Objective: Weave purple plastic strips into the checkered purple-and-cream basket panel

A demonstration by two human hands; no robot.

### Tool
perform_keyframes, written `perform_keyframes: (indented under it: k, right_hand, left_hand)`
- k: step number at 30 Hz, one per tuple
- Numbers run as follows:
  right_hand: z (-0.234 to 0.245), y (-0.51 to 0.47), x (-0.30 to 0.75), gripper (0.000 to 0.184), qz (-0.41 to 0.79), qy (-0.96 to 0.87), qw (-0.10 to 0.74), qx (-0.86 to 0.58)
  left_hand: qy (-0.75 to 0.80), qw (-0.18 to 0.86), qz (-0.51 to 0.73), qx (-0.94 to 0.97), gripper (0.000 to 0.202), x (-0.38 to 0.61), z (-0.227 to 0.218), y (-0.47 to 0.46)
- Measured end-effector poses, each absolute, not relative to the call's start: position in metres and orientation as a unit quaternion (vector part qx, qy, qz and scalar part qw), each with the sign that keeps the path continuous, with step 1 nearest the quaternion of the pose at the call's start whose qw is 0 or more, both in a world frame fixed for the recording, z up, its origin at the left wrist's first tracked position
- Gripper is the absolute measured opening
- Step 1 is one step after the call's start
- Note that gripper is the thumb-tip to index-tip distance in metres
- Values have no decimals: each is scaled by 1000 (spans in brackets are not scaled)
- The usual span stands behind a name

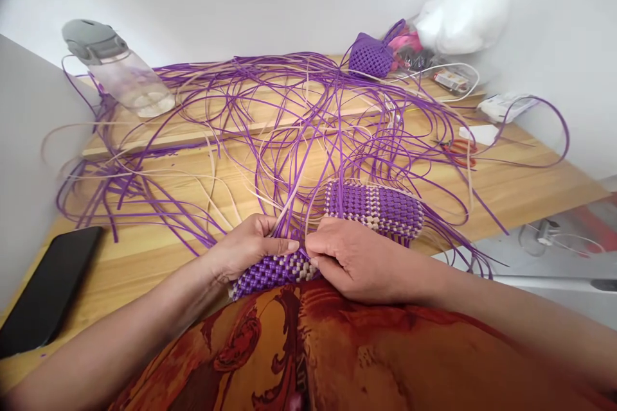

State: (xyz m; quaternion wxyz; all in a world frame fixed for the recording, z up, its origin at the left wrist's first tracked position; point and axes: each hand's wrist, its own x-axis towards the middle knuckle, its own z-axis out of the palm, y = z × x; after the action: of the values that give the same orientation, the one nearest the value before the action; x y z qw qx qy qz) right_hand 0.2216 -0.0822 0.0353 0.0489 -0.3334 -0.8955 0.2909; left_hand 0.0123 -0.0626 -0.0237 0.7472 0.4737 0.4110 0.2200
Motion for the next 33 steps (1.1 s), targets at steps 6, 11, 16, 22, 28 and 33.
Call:
perform_keyframes:
  k: [6,11,16,22,28,33]
  right_hand:
    - [33,-84,225,21,133,-940,114,-295]
    - [28,-91,221,13,99,-954,12,-282]
    - [40,-97,218,12,66,-963,23,-260]
    - [60,-98,216,23,-85,-978,65,-176]
    - [64,-94,207,17,152,-940,-63,-299]
    - [68,-58,198,17,266,-904,-46,-331]
  left_hand:
    - [429,762,235,425,21,11,-23,-63]
    - [437,762,232,419,22,13,-22,-63]
    - [423,738,259,458,21,13,-22,-63]
    - [434,693,254,516,26,12,-22,-62]
    - [467,633,247,565,28,9,-19,-63]
    - [421,667,237,568,25,7,-20,-61]
